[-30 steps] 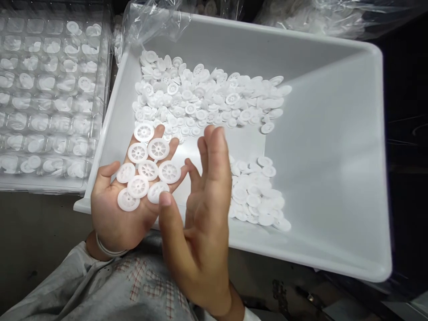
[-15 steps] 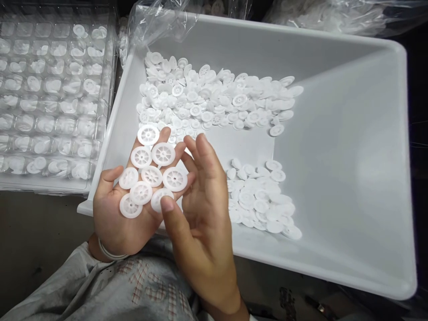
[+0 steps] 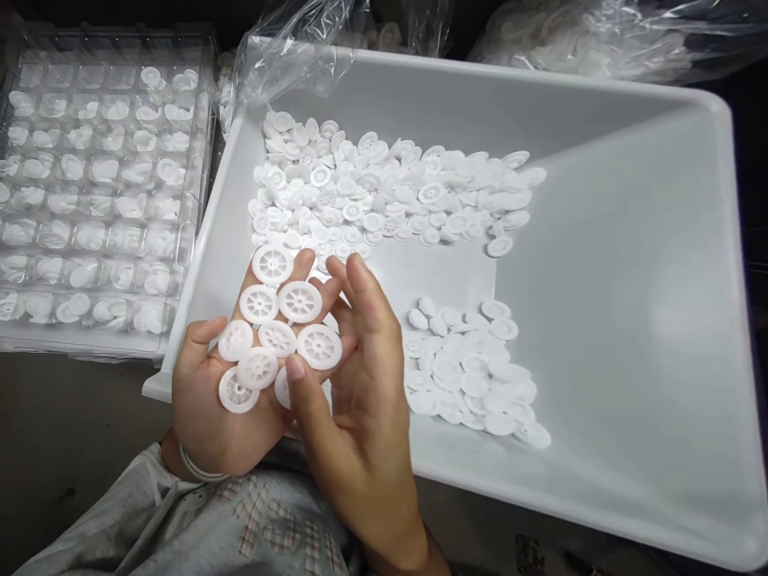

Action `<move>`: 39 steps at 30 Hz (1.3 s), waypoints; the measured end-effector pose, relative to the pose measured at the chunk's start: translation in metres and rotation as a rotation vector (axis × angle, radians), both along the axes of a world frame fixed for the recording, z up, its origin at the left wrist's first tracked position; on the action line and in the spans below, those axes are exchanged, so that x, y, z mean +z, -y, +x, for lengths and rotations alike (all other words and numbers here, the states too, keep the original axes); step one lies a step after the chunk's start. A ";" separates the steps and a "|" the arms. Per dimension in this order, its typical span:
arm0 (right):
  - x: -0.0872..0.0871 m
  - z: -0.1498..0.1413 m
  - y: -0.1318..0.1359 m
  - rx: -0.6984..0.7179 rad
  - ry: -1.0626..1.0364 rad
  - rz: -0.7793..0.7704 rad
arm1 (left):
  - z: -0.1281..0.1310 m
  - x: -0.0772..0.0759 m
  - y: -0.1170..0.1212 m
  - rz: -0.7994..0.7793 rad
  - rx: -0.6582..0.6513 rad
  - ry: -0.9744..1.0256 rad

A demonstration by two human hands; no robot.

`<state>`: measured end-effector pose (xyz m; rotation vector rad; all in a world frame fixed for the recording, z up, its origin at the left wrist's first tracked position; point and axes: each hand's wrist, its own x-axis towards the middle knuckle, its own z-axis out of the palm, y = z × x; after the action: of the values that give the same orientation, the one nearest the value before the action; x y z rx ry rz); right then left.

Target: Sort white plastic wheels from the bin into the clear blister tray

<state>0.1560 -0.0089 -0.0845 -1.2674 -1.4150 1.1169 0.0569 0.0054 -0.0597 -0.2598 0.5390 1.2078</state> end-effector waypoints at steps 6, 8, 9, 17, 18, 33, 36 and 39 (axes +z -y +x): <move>-0.001 0.001 0.001 -0.009 -0.021 -0.014 | 0.001 -0.003 0.001 0.000 0.009 0.006; -0.001 0.001 0.001 -0.006 -0.023 -0.006 | 0.001 -0.007 0.002 0.033 0.022 0.010; -0.001 0.001 0.002 -0.004 -0.028 -0.009 | 0.001 -0.008 0.003 0.057 0.029 0.016; -0.004 0.000 0.003 0.046 -0.087 -0.022 | -0.001 -0.014 0.006 0.114 0.074 0.033; -0.005 0.000 0.003 0.046 -0.094 -0.027 | -0.001 -0.014 0.006 0.115 0.072 0.032; -0.004 0.004 0.005 0.082 -0.161 -0.166 | -0.004 -0.015 0.006 0.143 0.095 -0.029; -0.002 0.003 0.005 0.082 -0.172 -0.196 | -0.003 -0.015 0.006 0.151 0.088 -0.039; -0.001 0.001 0.006 0.054 -0.155 -0.192 | -0.003 -0.013 0.007 0.148 0.118 -0.038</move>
<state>0.1574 -0.0147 -0.0852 -1.2520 -1.2561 1.3846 0.0541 -0.0015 -0.0724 -0.1449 0.4697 1.3629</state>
